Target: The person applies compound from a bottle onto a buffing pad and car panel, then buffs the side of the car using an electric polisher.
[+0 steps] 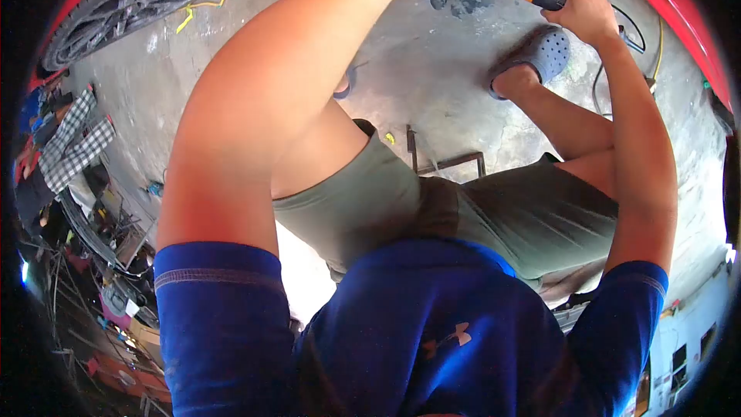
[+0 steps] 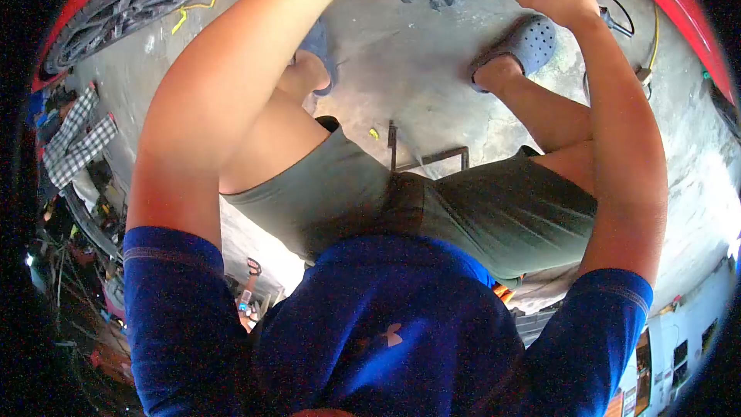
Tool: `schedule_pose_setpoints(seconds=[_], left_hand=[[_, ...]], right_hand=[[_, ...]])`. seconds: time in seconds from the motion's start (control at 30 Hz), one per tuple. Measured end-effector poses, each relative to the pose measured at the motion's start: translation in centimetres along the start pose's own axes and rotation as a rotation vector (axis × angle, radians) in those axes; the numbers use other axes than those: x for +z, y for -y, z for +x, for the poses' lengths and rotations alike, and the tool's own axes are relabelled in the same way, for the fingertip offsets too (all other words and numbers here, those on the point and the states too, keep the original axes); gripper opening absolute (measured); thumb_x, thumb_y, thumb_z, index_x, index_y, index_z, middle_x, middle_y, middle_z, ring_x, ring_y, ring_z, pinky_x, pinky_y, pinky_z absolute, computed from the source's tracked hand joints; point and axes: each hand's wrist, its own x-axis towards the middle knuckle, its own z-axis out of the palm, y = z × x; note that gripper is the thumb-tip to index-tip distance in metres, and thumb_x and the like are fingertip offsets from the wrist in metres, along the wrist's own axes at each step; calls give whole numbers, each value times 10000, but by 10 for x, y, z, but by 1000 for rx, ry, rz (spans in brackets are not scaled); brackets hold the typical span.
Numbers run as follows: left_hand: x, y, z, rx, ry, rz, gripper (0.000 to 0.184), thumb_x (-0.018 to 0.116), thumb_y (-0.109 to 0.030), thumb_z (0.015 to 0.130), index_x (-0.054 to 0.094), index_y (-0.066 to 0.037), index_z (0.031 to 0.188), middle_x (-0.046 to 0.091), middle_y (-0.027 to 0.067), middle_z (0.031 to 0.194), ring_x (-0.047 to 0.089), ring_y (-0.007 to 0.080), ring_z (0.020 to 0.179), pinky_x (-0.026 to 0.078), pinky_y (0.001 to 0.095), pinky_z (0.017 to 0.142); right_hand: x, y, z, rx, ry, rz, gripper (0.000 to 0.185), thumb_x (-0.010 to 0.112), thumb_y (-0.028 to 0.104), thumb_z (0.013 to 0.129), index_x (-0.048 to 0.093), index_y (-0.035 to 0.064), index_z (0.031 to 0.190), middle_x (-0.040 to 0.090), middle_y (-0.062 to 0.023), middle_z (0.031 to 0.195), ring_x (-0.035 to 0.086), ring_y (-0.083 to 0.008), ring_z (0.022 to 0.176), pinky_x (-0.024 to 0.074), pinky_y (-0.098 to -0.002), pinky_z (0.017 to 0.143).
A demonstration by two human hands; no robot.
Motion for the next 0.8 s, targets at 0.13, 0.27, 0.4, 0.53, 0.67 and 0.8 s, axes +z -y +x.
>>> schedule_pose_setpoints(seconds=[0.13,0.27,0.4,0.53,0.67,0.8], left_hand=[[29,-1,2,-43,-100,143,350,610,-326,998,694,12,959,661,110,824,582,198,676,427,402,535],[28,-2,-15,-50,-89,199,332,623,-333,997,682,-40,852,629,63,737,529,146,610,382,372,493],[22,-7,-32,-80,-127,109,251,585,-316,1012,694,-108,923,656,25,785,593,146,702,449,383,648],[17,-17,-35,-141,-146,138,175,558,-285,1011,684,-164,993,684,-15,851,646,140,828,457,402,844],[30,-17,-25,-129,-97,147,159,568,-273,995,673,-164,1043,700,-6,928,666,154,900,460,404,886],[54,-19,-11,-94,-42,161,259,567,-287,1000,652,-117,1176,712,58,1062,670,218,1016,466,438,950]], right_hand=[[12,-38,2,-33,-33,51,834,814,377,688,473,109,1401,724,-223,1044,697,-412,980,556,-487,887],[32,-50,14,-91,-39,45,843,805,331,679,456,114,1415,719,-226,1033,689,-416,977,549,-495,879],[15,-25,18,-50,5,64,779,873,424,612,553,99,1243,724,-227,928,718,-401,861,575,-500,776],[24,-20,28,-55,27,89,787,882,420,597,558,95,1235,730,-201,912,721,-393,858,578,-495,761],[27,-34,24,-6,35,63,735,869,390,605,577,92,1210,728,-202,915,719,-394,870,577,-488,766],[15,-58,5,45,17,129,651,825,312,612,600,87,1180,722,-207,905,712,-403,866,573,-485,771]])
